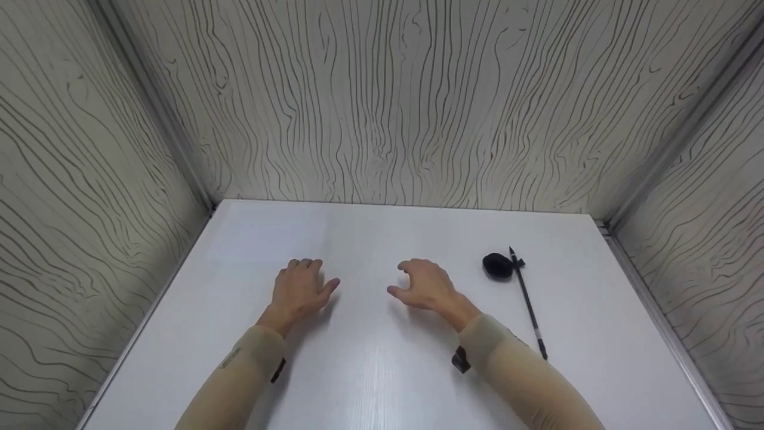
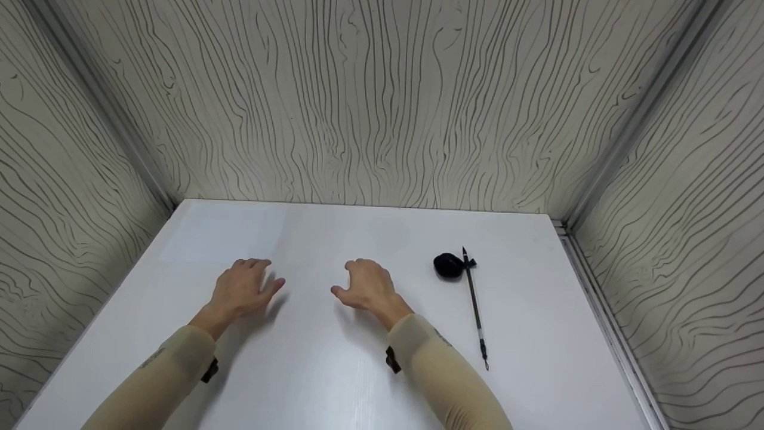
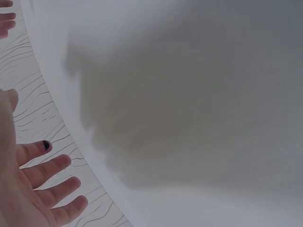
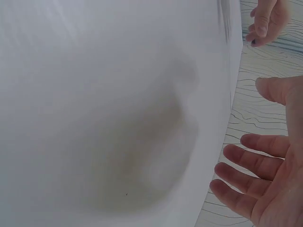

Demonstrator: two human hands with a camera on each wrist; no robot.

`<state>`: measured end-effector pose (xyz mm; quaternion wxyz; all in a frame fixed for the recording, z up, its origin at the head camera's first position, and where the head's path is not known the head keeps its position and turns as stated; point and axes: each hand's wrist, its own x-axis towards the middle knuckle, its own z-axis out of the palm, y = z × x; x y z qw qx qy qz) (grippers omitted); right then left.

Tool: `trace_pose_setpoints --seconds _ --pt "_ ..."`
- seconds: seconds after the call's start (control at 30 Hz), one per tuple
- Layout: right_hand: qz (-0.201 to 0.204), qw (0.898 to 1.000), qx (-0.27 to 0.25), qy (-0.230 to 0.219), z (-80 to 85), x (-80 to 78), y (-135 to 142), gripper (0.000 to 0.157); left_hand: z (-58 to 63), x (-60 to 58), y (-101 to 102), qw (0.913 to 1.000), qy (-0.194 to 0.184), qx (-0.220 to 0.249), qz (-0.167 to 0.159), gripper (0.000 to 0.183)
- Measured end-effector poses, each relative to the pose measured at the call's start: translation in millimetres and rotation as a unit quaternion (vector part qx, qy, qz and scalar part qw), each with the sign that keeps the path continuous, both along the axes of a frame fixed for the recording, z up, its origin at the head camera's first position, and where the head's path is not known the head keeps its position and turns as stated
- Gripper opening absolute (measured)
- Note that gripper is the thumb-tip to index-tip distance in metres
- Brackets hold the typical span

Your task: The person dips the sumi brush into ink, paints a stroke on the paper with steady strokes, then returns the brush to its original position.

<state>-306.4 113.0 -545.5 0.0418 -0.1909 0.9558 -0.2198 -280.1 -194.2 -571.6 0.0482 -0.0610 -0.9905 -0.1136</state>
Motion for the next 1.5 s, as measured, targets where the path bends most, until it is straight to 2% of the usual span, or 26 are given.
trace_pose_setpoints --seconds 0.33,0.57,0.97,1.27,1.5 --pt "0.017 1.000 0.002 0.008 3.2 -3.4 -20 0.058 1.5 -2.9 -20 0.9997 -0.011 0.004 0.020 0.074" --pt "0.044 0.999 -0.008 0.015 1.7 -11.3 -40 0.058 4.1 1.0 -42 0.9994 -0.008 0.004 0.034 0.073" --pt "0.074 0.997 0.014 0.007 10.0 -24.3 -74 0.063 1.8 -7.5 -74 0.9987 -0.025 -0.007 0.043 0.075" --pt "0.102 0.993 0.059 0.018 5.3 -30.2 -106 0.072 2.9 -11.6 -97 0.9990 -0.037 -0.015 0.019 0.085" --pt "0.143 0.985 0.088 0.026 -8.3 -31.4 -124 0.083 0.9 -13.1 -116 0.9968 -0.072 -0.033 0.004 0.097"
